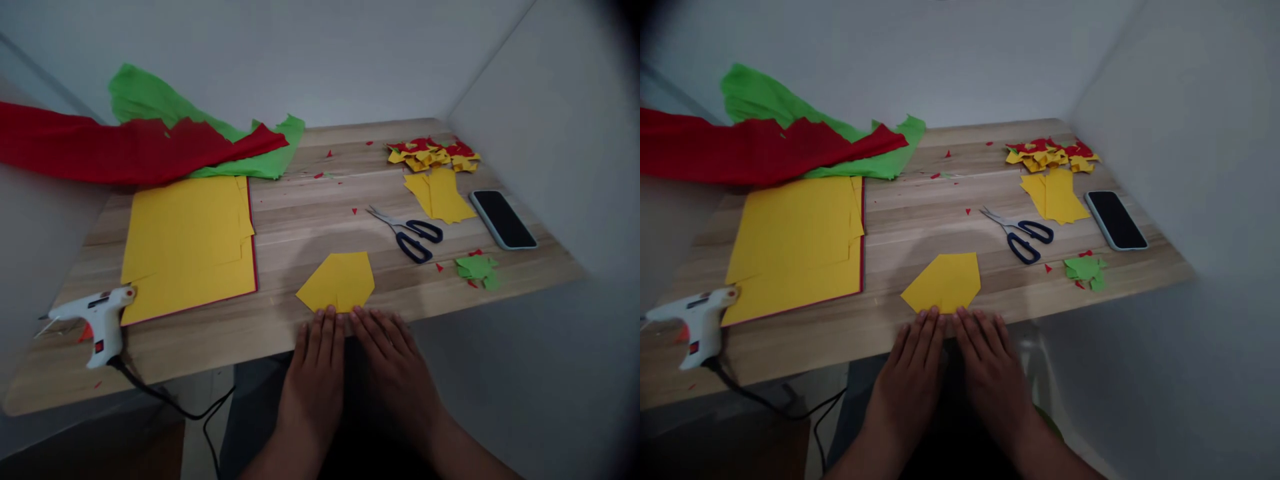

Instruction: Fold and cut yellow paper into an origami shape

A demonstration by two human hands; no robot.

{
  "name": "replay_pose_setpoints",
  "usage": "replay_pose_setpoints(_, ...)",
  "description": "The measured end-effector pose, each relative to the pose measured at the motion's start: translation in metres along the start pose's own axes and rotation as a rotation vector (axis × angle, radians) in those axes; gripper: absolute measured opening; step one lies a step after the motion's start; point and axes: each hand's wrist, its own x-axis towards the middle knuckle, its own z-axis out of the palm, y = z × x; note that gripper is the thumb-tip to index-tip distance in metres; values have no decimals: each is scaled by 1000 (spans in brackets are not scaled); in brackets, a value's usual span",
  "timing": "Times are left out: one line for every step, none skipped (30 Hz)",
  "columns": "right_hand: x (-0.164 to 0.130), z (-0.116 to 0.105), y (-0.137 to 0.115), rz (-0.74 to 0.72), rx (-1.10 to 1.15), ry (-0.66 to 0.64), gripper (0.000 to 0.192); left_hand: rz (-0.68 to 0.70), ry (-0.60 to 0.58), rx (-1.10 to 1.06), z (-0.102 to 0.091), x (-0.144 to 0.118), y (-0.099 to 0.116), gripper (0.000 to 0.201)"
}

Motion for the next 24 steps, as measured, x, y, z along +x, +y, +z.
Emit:
replay_pose_setpoints(1, -3, 3, 9, 19, 15, 60, -6, 2, -11, 0, 2, 0, 49)
replay_pose_setpoints(2, -7, 5, 19, 45, 26, 58, -12, -4, -22, -1, 4, 1, 49)
replay_pose_setpoints(4, -11, 9, 32, 76, 38, 54, -19, -18, -30, -1, 7, 2, 50)
replay_pose_setpoints(6, -15, 12, 44, 110, 53, 50, -28, -33, -38, -2, 11, 2, 51)
replay_pose_setpoints(9, -19, 16, 54, 145, 72, 45, -37, -48, -45, -2, 14, 2, 53)
replay_pose_setpoints(12, -24, 20, 63, 181, 96, 40, -41, -60, -57, -3, 17, 0, 54)
replay_pose_setpoints(16, -29, 25, 69, 213, 124, 35, -41, -65, -74, -4, 20, -3, 55)
replay_pose_setpoints(20, -34, 29, 78, 240, 151, 32, -30, -57, -105, -5, 22, -8, 56)
replay_pose_setpoints(26, -39, 33, 88, 262, 173, 29, -4, -50, -152, -6, 23, -15, 55)
replay_pose_setpoints(33, -42, 37, 96, 277, 189, 27, 30, -42, -211, -7, 24, -23, 54)
replay_pose_setpoints(40, -44, 40, 109, 284, 199, 25, 84, -27, -289, -9, 25, -32, 52)
replay_pose_setpoints(49, -44, 42, 118, 280, 199, 24, 141, -42, -372, -11, 26, -42, 49)
replay_pose_setpoints(58, -42, 43, 136, 264, 196, 22, 189, -47, -440, -13, 27, -51, 46)
replay_pose_setpoints(66, -38, 42, 165, 235, 169, 23, 217, -67, -490, -14, 28, -58, 43)
replay_pose_setpoints(74, -33, 41, 197, 190, 116, 27, 221, -81, -528, -15, 30, -64, 38)
replay_pose_setpoints(81, -28, 39, 226, 141, 56, 32, 209, -82, -551, -16, 32, -67, 32)
replay_pose_setpoints(86, -22, 37, 250, 109, -4, 37, 181, -68, -563, -15, 34, -68, 25)
replay_pose_setpoints(89, -17, 35, 272, 95, -53, 42, 145, -41, -568, -13, 37, -67, 18)
replay_pose_setpoints(91, -13, 33, 290, 102, -85, 44, 108, -7, -566, -11, 39, -64, 13)
replay_pose_setpoints(91, -10, 31, 305, 129, -99, 44, 71, 22, -561, -7, 42, -62, 11)
replay_pose_setpoints(90, -8, 31, 317, 167, -104, 42, 42, 43, -556, -4, 44, -59, 10)
replay_pose_setpoints(89, -7, 31, 329, 206, -106, 37, 23, 57, -552, -1, 45, -56, 10)
replay_pose_setpoints(87, -6, 31, 338, 238, -108, 30, 10, 64, -549, 2, 46, -55, 12)
replay_pose_setpoints(85, -6, 31, 348, 256, -107, 23, 4, 69, -546, 3, 46, -54, 13)
